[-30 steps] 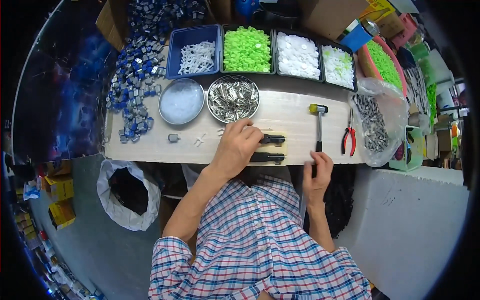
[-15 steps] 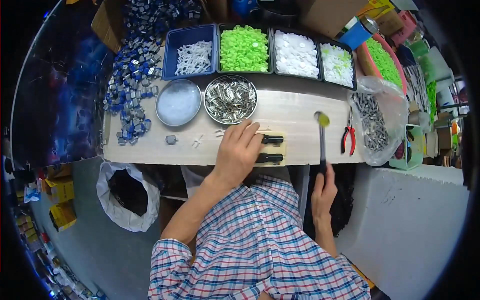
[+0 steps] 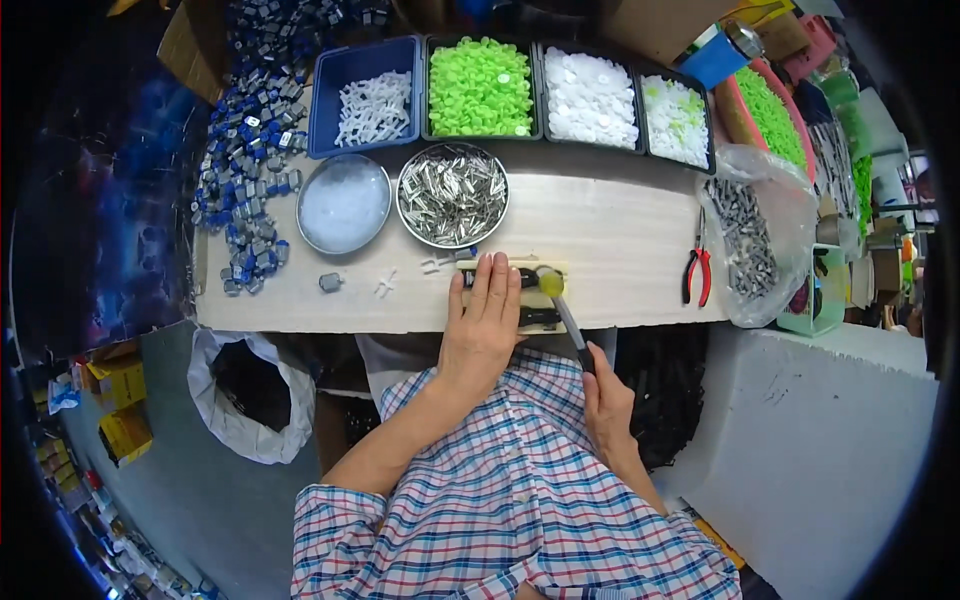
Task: The person is assembling small components into a plastic housing using a small hammer and various small parts from bins.
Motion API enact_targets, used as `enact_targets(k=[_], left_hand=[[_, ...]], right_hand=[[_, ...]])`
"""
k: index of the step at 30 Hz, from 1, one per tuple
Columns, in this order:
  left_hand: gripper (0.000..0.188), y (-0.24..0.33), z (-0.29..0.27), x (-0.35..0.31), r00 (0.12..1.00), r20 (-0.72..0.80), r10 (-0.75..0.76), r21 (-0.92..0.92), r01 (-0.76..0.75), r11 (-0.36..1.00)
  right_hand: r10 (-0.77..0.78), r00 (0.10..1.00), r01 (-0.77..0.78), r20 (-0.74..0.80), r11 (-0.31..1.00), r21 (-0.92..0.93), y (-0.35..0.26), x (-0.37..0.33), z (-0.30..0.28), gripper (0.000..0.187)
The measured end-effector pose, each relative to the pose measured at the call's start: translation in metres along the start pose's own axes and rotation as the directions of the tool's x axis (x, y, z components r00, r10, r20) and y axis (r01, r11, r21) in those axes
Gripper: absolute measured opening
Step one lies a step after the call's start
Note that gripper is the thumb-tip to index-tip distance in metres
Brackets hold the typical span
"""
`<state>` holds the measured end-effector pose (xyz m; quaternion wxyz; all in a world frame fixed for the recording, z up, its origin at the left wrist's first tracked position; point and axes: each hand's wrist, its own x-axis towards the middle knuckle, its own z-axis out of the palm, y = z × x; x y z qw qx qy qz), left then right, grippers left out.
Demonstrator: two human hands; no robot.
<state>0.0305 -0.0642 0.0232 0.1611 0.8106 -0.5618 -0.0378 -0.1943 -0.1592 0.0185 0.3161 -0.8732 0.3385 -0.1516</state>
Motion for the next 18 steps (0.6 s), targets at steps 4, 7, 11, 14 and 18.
enact_targets(k=[4,7,11,14,18], left_hand=[[0.084,0.0,0.006,-0.001,1.0,-0.022,-0.009,0.02,0.009,1.0],[0.086,0.0,0.005,-0.002,0.999,-0.027,-0.018,0.014,0.018,1.0],[0.086,-0.001,0.014,-0.006,0.999,-0.05,0.004,0.048,-0.001,0.999],[0.085,-0.003,0.016,-0.012,0.997,-0.08,-0.004,0.01,0.005,1.0],[0.077,-0.009,0.029,-0.042,0.98,-0.199,-0.032,-0.159,0.0,0.987]], right_hand=[[0.046,0.999,-0.047,0.023,0.997,0.063,-0.012,-0.012,-0.02,0.039],[-0.123,0.989,0.126,-0.08,0.991,0.035,-0.007,-0.028,-0.027,0.037],[0.03,0.998,-0.027,0.058,0.999,-0.041,-0.006,-0.021,-0.022,0.035],[0.013,0.994,-0.016,0.104,1.0,0.027,-0.015,-0.019,-0.024,0.034],[-0.145,0.988,0.142,0.051,0.988,0.059,-0.016,-0.017,-0.012,0.034]])
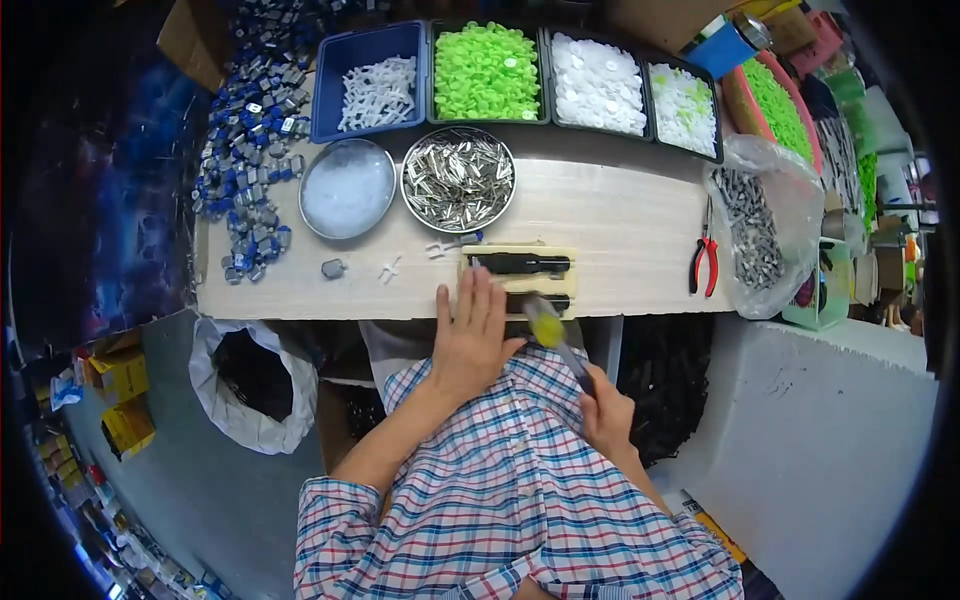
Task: The person is assembling small components into a plastic housing using a small hammer and various small parts from bins.
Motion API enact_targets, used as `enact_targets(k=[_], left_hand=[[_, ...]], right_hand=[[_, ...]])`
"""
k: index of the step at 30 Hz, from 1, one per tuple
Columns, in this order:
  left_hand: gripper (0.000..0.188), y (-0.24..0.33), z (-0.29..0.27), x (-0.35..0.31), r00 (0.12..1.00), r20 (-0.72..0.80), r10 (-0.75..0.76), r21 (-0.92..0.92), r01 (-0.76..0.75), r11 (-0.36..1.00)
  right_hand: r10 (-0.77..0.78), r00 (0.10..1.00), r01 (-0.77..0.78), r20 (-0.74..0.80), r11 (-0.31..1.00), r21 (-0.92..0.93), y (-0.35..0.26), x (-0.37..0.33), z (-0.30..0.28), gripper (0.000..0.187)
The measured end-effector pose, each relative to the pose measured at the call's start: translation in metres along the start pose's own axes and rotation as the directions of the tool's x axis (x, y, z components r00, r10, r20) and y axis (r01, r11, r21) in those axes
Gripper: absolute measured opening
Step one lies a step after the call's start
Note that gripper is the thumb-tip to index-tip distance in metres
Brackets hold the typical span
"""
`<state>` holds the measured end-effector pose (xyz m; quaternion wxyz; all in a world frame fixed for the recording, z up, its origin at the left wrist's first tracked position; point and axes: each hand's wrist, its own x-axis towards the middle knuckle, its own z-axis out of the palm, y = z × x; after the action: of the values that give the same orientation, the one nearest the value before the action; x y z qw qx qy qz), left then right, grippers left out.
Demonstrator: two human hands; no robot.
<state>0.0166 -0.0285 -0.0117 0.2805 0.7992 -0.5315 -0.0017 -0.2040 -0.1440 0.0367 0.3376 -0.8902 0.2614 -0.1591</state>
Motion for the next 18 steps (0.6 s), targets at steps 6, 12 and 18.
enact_targets(k=[6,12,18], left_hand=[[0.037,-0.018,-0.029,-0.015,0.969,-0.231,-0.083,-0.004,0.085,0.996],[0.026,-0.035,-0.043,-0.008,0.921,-0.338,-0.192,-0.059,0.183,0.981],[0.029,-0.062,-0.052,0.006,0.878,-0.396,-0.27,-0.107,0.248,0.963]], right_hand=[[0.13,0.986,-0.131,0.105,0.991,0.012,-0.014,0.033,0.012,0.031],[0.197,0.972,-0.204,0.131,0.978,0.037,-0.015,0.05,0.013,0.03],[0.129,0.975,-0.132,0.181,0.991,0.003,-0.003,0.026,0.024,0.031]])
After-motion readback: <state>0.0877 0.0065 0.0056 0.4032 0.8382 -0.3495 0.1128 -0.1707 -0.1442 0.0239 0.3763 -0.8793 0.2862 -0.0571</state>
